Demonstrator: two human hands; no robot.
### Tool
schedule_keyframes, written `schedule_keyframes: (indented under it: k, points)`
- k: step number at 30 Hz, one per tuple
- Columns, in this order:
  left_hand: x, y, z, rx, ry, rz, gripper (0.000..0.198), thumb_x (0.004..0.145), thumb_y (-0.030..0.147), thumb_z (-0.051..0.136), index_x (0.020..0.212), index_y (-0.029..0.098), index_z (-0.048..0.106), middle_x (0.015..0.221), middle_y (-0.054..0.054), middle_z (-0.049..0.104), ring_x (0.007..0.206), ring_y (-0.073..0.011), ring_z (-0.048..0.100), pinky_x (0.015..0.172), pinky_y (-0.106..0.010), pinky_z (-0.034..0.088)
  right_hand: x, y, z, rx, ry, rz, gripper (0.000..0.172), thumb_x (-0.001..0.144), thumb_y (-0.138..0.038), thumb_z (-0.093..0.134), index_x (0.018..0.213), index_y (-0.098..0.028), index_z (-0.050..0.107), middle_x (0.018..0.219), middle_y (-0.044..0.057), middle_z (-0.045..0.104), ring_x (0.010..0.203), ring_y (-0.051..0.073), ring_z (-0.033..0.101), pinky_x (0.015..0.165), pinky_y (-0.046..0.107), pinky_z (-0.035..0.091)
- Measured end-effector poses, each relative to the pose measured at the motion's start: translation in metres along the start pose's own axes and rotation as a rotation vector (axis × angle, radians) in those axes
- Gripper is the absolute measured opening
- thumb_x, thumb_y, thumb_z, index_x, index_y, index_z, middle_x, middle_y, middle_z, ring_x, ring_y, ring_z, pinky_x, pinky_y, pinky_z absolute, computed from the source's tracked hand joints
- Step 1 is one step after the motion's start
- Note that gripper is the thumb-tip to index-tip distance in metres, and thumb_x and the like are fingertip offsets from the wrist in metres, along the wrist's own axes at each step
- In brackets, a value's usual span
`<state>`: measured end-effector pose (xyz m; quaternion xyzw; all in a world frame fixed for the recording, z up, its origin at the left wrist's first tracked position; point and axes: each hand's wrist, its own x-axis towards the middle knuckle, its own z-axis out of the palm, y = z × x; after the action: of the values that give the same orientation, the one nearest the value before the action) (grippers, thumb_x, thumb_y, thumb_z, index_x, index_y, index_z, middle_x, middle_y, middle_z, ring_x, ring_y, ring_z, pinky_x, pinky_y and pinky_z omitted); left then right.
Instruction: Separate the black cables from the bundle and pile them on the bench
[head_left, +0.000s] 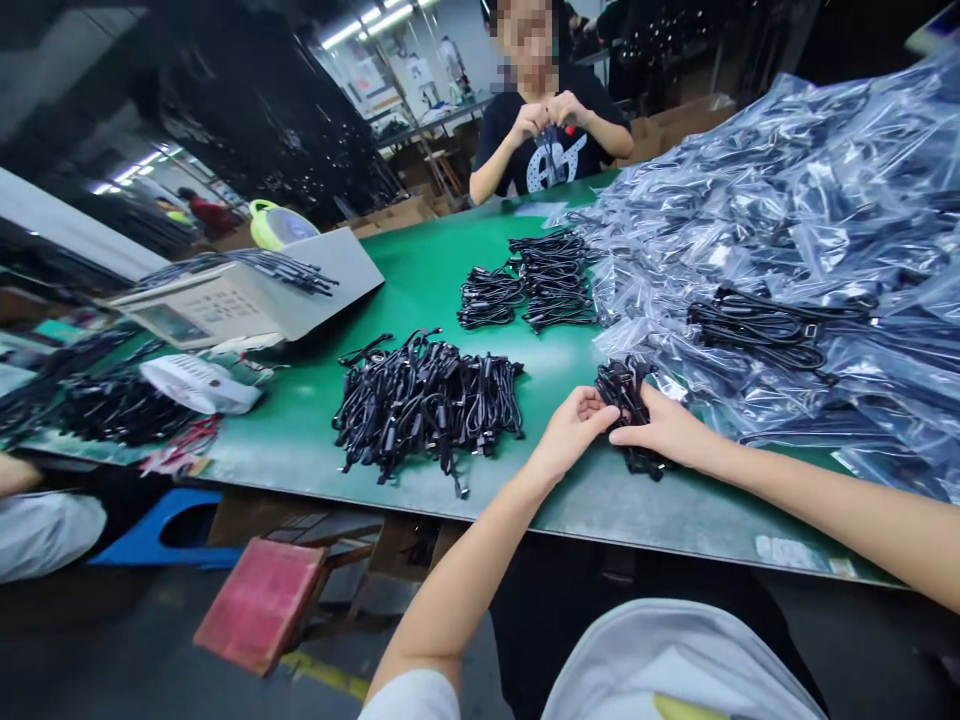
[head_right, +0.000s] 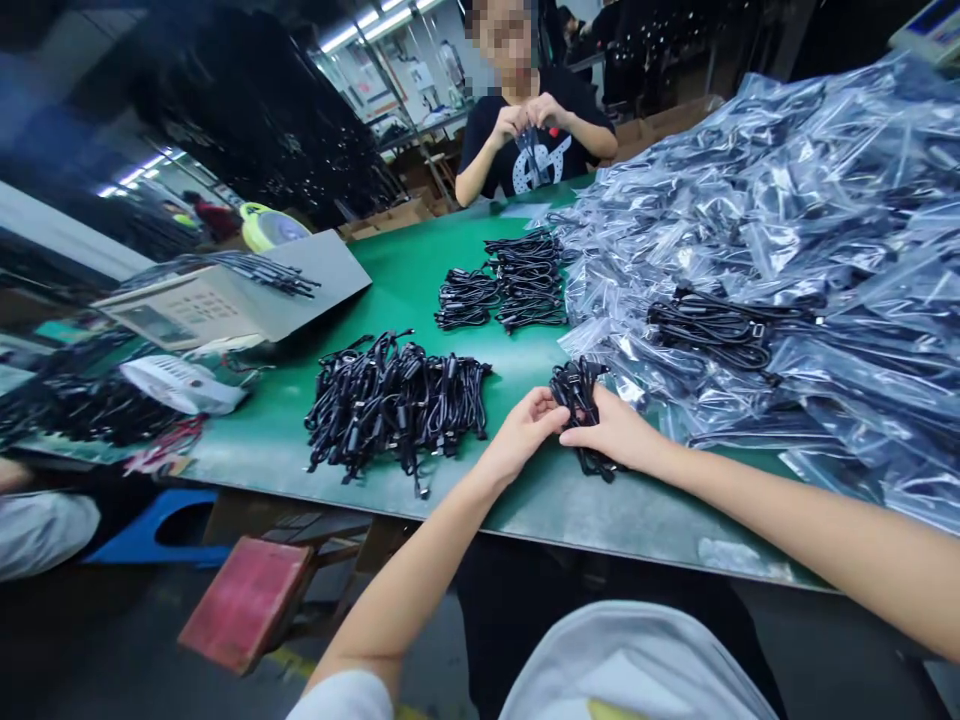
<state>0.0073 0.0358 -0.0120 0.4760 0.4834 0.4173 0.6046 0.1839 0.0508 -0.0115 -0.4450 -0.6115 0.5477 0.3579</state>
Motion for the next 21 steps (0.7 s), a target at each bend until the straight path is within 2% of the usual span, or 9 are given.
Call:
schedule_keyframes:
  k: [2,4,7,10,13,17,21]
  points:
    - [-0.003,0.003,0.002,-0.058,-0.025,-0.013,0.052,0.072,0.045,0.089,0.105,0.015,0.062,0.098,-0.006,0.073,0.093,-0.0182,0.068,0.09,-0.032,0.051,-0.002,0.001,-0.002,0.013,0.003,0.006,0.068,0.057,-0.024,0.09,0.12,-0.022,0.066,0.114,0.003,0.075,0.11,0.03,0.066,0.102,0.045,0.048]
    - [-0.007,0.005,0.001,-0.125,-0.014,-0.035,0.053,0.072,0.044,0.09,0.107,0.015,0.064,0.101,-0.007,0.074,0.096,-0.0202,0.069,0.091,-0.033,0.051,-0.003,0.001,-0.004,0.036,-0.012,0.044,0.057,0.059,-0.029,0.091,0.111,-0.023,0.068,0.102,0.001,0.074,0.099,0.028,0.067,0.094,0.042,0.051]
    - [-0.012,0.007,-0.007,-0.221,0.001,-0.099,0.052,0.07,0.043,0.091,0.107,0.015,0.068,0.1,-0.008,0.075,0.095,-0.0212,0.069,0.089,-0.033,0.051,-0.003,0.0,-0.006,0.102,-0.069,0.133,0.036,0.073,-0.045,0.084,0.093,-0.022,0.066,0.078,-0.002,0.067,0.075,0.022,0.062,0.074,0.036,0.05]
    - [-0.015,0.01,-0.015,-0.324,-0.004,-0.147,0.05,0.067,0.038,0.093,0.104,0.016,0.069,0.097,-0.005,0.072,0.089,-0.0174,0.067,0.088,-0.033,0.053,-0.003,-0.001,-0.008,0.202,-0.112,0.223,0.036,0.075,-0.052,0.083,0.084,-0.022,0.065,0.07,-0.004,0.062,0.066,0.017,0.056,0.065,0.031,0.044]
    - [-0.016,0.014,-0.018,-0.369,0.016,-0.141,0.05,0.064,0.037,0.095,0.102,0.017,0.069,0.096,-0.002,0.068,0.086,-0.0138,0.063,0.084,-0.03,0.052,-0.005,-0.003,-0.006,0.231,-0.112,0.287,0.038,0.067,-0.051,0.091,0.082,-0.023,0.069,0.073,-0.004,0.064,0.071,0.017,0.059,0.069,0.03,0.045]
    - [-0.016,0.016,-0.016,-0.356,0.022,-0.088,0.048,0.066,0.043,0.094,0.095,0.017,0.065,0.09,0.0,0.063,0.083,-0.013,0.059,0.079,-0.028,0.049,-0.011,-0.002,0.001,0.122,-0.108,0.318,0.047,0.063,-0.05,0.093,0.099,-0.024,0.077,0.096,0.003,0.078,0.095,0.029,0.069,0.091,0.041,0.049]
    - [-0.018,0.014,-0.016,-0.308,0.024,0.014,0.042,0.073,0.041,0.091,0.091,0.017,0.061,0.088,0.001,0.062,0.084,-0.0126,0.057,0.085,-0.029,0.047,-0.014,0.003,0.003,0.028,-0.099,0.317,0.043,0.065,-0.05,0.09,0.095,-0.024,0.075,0.092,0.002,0.076,0.091,0.03,0.068,0.089,0.044,0.048]
